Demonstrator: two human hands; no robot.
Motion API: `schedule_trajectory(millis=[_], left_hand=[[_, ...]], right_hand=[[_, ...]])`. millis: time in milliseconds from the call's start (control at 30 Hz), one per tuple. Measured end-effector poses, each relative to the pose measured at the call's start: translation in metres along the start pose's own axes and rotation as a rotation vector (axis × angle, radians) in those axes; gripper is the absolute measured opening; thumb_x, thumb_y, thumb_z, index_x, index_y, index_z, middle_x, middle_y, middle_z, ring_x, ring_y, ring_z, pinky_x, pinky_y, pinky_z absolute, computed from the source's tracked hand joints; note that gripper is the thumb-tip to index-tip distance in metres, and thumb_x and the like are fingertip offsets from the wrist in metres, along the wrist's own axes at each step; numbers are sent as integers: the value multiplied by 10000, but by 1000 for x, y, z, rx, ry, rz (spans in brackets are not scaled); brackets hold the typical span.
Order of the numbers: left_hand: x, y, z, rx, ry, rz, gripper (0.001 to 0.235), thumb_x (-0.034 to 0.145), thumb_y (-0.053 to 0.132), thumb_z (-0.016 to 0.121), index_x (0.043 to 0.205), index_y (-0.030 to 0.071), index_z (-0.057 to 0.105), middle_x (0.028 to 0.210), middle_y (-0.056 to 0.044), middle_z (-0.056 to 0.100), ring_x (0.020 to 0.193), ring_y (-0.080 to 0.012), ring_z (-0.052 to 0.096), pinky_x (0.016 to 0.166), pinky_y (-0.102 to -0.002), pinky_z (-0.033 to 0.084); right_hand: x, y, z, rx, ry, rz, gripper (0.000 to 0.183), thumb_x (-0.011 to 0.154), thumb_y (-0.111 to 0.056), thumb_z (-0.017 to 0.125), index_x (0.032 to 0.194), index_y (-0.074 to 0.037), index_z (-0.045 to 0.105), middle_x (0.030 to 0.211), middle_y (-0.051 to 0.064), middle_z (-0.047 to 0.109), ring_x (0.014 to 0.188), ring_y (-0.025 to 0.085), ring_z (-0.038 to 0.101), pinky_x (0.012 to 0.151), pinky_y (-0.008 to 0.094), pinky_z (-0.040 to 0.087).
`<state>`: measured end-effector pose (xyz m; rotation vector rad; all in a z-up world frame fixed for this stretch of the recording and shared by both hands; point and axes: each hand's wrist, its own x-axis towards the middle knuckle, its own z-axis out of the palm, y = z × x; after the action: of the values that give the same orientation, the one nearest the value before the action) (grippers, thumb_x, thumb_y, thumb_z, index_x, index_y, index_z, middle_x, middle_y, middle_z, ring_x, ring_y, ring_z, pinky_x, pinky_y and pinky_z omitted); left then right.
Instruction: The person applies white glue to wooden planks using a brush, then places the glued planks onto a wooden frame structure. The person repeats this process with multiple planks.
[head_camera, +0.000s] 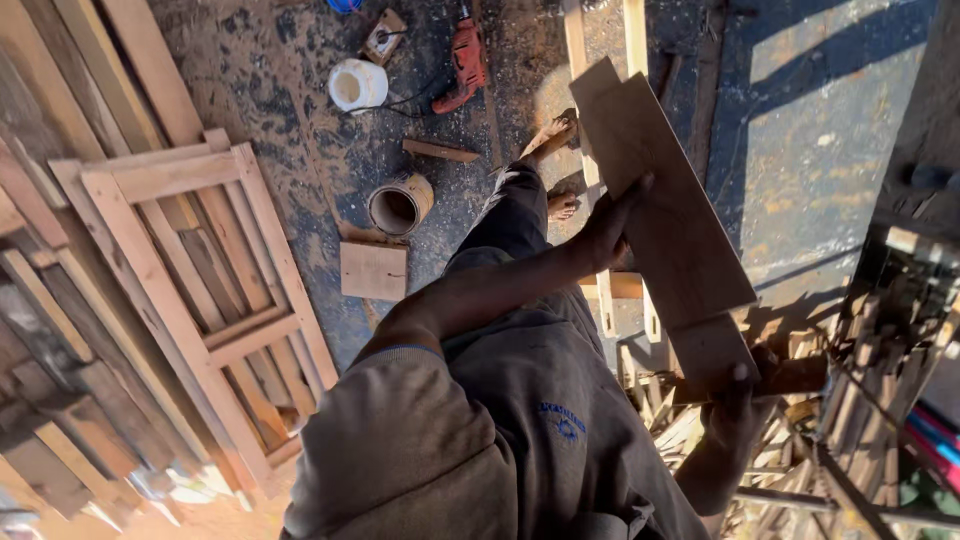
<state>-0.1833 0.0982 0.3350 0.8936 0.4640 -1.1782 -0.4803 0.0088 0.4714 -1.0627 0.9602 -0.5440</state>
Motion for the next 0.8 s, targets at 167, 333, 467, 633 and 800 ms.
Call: schedule_trajectory(millis=[167, 333, 467, 633, 800], left_hand=[[-14, 92, -61, -228, 301, 515, 774, 864, 446, 768, 1420, 18, 443, 1285, -142, 591, 1168, -252, 621, 948, -411, 578], [-97, 158, -189, -281, 696, 755, 837, 895, 452, 749, 1506, 61, 331, 1441, -163, 498, 1333, -325, 522, 1081, -466, 503], [-168, 156, -287, -560, 957, 787, 760, 868, 419, 757, 1436, 70, 392, 1357, -136, 559, 1185, -277, 638, 832, -402, 636], [-226, 118, -383, -848, 1099, 925, 655, 925, 435, 752, 1398, 44, 523, 1274, -112, 665, 1115, -220, 695, 814, -322, 645], [-258, 104, -448, -999, 1275, 777, 695, 913, 506, 718, 1377, 14, 560, 1220, -97, 674, 1071, -199, 668, 736, -316, 531]], right_hand=[[75, -17, 36, 60, -83, 369, 337, 1100, -443, 502, 1229, -133, 529, 966, 130, 542, 706, 202, 514, 589, 333, 517], [110, -32, 97, 237, -295, 680, 242, 952, -110, 508, 1194, -117, 499, 1153, 163, 629, 792, 197, 537, 660, 325, 486], [136, -17, 153, 33, -390, 651, 349, 967, 16, 466, 1293, -107, 490, 1173, 111, 608, 911, 197, 580, 784, 334, 515], [120, 3, 260, -107, -528, 684, 272, 1077, -130, 471, 1345, -168, 442, 1124, 96, 621, 897, 193, 602, 787, 378, 545], [100, 31, 362, -379, -620, 613, 369, 1061, -165, 432, 1428, -188, 439, 1201, 139, 669, 837, 187, 605, 725, 353, 542]])
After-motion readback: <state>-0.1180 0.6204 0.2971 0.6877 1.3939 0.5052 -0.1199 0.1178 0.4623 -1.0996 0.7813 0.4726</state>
